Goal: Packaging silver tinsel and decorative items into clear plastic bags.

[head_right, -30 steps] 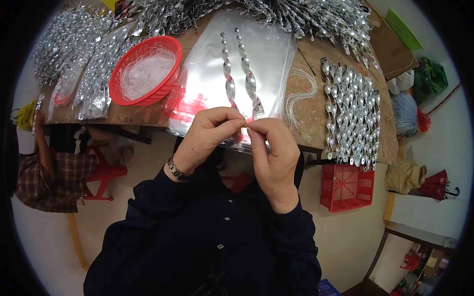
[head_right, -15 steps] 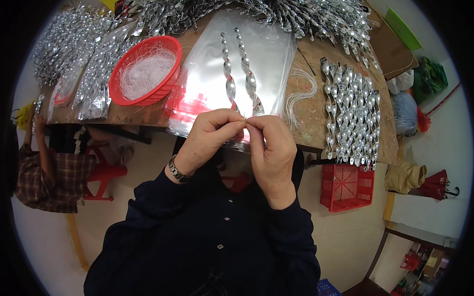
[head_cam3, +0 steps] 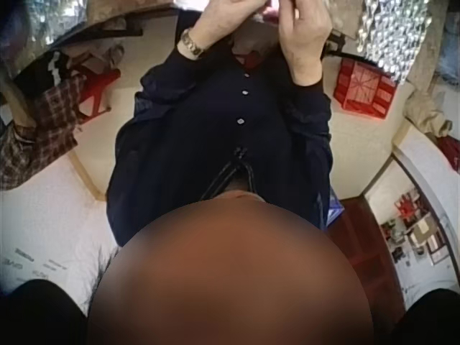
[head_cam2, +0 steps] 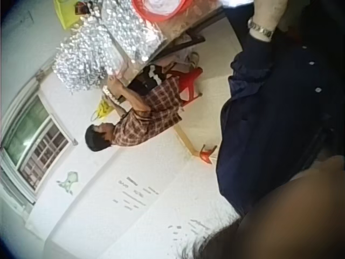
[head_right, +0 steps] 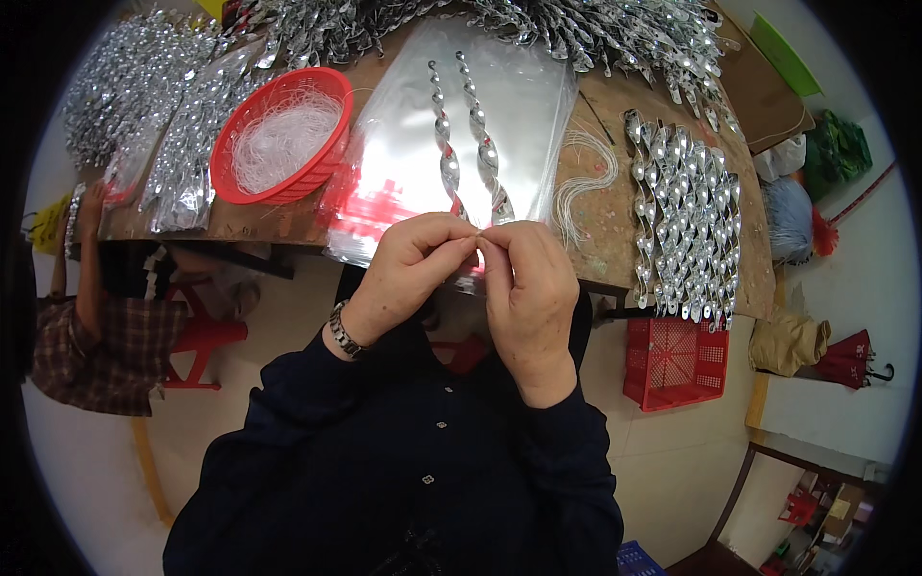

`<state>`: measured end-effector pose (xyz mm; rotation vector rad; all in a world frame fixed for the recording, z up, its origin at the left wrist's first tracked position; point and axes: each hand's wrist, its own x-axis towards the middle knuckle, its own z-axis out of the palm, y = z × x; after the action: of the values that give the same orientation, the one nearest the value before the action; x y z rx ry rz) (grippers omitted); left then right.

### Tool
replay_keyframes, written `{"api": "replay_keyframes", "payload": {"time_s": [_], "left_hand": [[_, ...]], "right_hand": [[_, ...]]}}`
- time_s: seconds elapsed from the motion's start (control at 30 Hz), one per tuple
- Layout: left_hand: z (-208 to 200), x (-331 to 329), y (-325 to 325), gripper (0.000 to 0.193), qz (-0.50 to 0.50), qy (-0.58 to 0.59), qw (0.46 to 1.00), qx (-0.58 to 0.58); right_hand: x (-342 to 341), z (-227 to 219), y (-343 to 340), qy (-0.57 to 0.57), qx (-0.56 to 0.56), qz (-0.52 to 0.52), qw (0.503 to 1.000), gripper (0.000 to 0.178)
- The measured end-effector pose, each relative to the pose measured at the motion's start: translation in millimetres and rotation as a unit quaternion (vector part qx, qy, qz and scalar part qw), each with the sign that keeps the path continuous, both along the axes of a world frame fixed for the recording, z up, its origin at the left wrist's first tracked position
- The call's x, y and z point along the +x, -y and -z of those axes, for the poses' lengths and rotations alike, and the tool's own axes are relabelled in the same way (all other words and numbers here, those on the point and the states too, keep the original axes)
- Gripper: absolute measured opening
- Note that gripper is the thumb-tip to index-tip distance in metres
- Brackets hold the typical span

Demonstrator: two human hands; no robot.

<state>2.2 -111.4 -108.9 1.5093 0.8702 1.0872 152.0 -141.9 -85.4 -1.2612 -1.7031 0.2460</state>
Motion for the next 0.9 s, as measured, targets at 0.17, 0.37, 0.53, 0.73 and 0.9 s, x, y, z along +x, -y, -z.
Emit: {"api": "replay_keyframes", "payload": {"time_s": [0.17,0.37,0.53,0.73,0.9], "left_hand": [[2.1,3.1,0.8,0.016,-0.021,-0.035,0.998,0.055],[1.0,7.5,2.1,0.016,-0.047,-0.055,0.996,0.057],[4.0,6.9,2.3,0.014,-0.04,-0.054,0.996,0.052],[4.4,7.8,1.9,0.013,-0.046,-0.046,0.996,0.055],[2.1,8.7,2.4,0.016,-0.056,-0.043,0.997,0.036]], "right_hand": [[0.3,-0.4,1.0,0.024,-0.003,0.01,1.0,0.007],[0.1,1.0,-0.9,0.083,0.029,0.027,0.996,0.009],[-1.0,1.7,-1.1,0.075,0.027,0.035,0.996,0.009],[-2.4,5.1,-1.3,0.066,0.039,0.043,0.996,0.008],[-0.8,4.8,-2.3,0.076,0.033,0.045,0.995,0.008]]}}
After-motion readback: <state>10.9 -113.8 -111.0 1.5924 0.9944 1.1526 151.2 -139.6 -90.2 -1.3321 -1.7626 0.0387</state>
